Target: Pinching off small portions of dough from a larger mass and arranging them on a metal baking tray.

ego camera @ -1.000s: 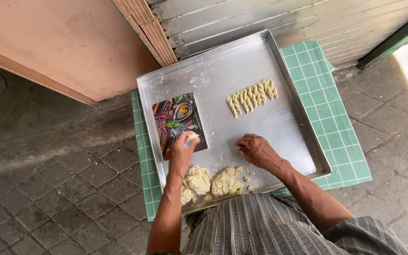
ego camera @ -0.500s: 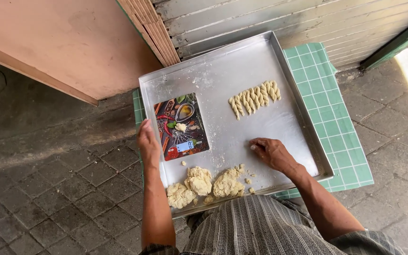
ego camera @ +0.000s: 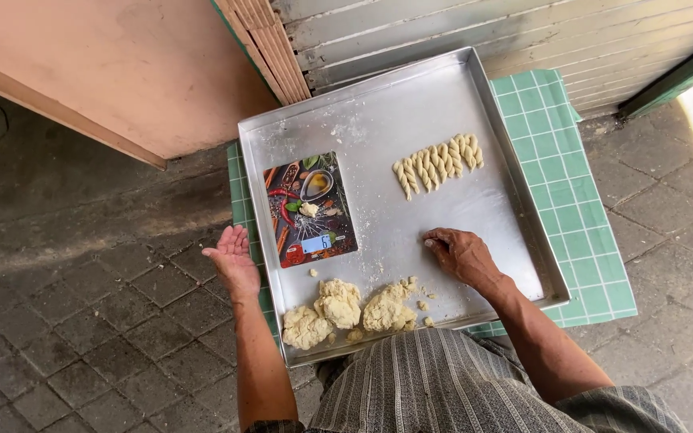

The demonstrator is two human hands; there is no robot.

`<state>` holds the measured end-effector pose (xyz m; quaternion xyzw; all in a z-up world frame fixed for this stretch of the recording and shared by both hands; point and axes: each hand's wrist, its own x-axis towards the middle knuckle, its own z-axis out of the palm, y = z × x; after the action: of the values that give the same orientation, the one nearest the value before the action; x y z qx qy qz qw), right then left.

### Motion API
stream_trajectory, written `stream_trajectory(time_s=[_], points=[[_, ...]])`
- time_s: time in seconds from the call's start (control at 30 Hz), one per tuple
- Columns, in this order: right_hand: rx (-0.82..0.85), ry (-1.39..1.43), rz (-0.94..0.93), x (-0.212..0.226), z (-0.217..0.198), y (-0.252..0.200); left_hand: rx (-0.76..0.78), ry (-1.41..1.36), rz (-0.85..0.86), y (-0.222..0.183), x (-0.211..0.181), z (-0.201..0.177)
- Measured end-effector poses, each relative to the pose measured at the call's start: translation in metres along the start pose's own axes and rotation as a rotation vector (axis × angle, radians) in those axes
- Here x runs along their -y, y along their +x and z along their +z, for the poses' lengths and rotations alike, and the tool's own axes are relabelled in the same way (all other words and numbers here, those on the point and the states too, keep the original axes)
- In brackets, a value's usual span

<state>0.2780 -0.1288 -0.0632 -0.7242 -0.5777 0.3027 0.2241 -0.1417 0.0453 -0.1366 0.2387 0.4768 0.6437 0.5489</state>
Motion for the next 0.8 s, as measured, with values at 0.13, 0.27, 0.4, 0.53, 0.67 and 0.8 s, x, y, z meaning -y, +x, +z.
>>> stream_trajectory(time_s=[0.13,0.27,0.4,0.53,0.67,0.8], points=[[-0.018,-0.011,-0.006,-0.003,0.004,-0.001,-0.011,-0.011,0.011,-0.003,0.000,0.000],[-0.040,-0.018,-0.004,-0.001,0.003,0.000,-0.014,-0.008,0.024,0.002,0.006,-0.004],[-0.034,-0.022,0.037,0.000,0.002,0.003,0.007,0.024,0.036,0.002,0.006,-0.005],[-0.034,-0.034,0.029,-0.009,0.008,0.006,0.023,0.072,0.055,-0.005,0.002,0.001],[-0.032,-0.039,0.037,-0.013,0.010,0.007,0.135,0.650,0.218,-0.045,-0.034,0.051],[-0.032,-0.012,0.011,-0.012,0.008,0.008,0.324,1.147,0.560,-0.037,-0.012,0.077]])
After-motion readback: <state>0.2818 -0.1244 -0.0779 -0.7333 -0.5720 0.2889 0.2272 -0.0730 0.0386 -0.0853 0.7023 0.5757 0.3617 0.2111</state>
